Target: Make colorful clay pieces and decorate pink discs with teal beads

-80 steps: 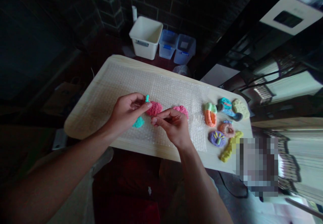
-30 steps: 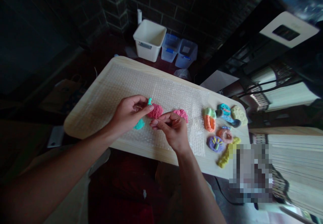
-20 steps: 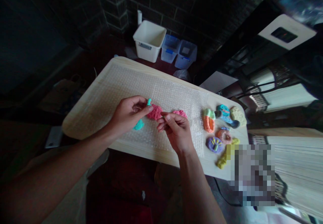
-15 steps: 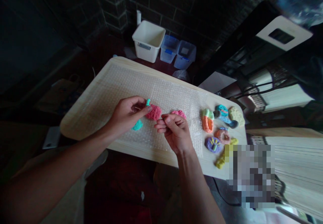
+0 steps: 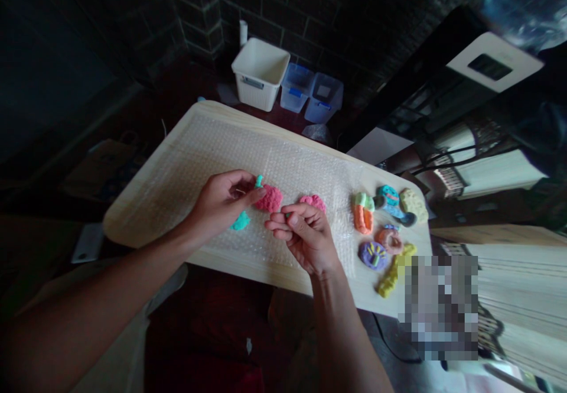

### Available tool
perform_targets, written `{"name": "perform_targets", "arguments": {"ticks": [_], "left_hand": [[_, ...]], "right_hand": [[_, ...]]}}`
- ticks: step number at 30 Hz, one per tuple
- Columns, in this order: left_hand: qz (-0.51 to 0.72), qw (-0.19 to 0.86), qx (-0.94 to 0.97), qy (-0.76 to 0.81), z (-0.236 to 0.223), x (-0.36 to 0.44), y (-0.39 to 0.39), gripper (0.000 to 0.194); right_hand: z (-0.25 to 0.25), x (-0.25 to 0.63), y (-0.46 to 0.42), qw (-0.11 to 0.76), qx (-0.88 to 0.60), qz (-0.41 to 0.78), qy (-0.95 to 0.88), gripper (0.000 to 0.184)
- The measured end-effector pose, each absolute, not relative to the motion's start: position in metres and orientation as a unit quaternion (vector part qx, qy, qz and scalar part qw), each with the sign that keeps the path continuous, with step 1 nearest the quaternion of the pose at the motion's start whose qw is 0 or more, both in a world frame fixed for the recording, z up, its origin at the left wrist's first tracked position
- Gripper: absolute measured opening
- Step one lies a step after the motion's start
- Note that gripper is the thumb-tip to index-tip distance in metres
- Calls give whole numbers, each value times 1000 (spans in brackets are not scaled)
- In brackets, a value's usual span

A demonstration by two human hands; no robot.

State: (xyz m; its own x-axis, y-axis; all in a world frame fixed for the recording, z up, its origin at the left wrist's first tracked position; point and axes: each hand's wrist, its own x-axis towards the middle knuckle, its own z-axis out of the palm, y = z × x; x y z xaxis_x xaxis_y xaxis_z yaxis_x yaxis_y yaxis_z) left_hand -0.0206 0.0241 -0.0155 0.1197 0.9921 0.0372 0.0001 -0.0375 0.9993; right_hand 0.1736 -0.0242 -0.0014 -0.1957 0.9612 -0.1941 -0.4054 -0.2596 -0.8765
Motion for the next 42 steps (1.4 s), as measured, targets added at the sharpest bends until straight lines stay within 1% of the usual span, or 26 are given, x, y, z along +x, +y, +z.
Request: {"name": "perform_targets", "arguments": {"ticks": [6,8,11,16,21,29,31,33,35,38,42], "left_hand": [[472,507,549,468,-18,-20,24,17],[472,504,551,469,-19,-20,24,17],[473,505,550,467,-19,-20,24,18],[473,508,548,467,-19,-20,24,19],[471,503,553,468,-17,-20,24,19],[473,516,542,465,-18,-20,23,15],[473,518,543,461,-19,-20,24,15],[474,515,547,460,-19,-21,24,16],[474,508,551,462,-19,-21,24,17],[468,504,555,468,-18,-21,24,18],[461,501,555,478,-17,-21,23,17]], "right_hand": [[0,171,-22,509,-373,698,-339,29],[0,170,-21,519,-357,698,-342,35],[-1,169,-20,527,-369,683,-346,42],[1,171,-22,494,-409,677,-361,30],[2,171,-24,465,-434,691,-343,34],[-1,168,-22,517,-367,679,-370,38],[0,168,-22,516,-373,678,-367,33],[1,168,-23,501,-383,688,-359,22],[1,169,-24,482,-391,701,-351,19],[0,169,-25,471,-399,711,-336,25],[-4,169,-23,502,-370,702,-343,29]]}}
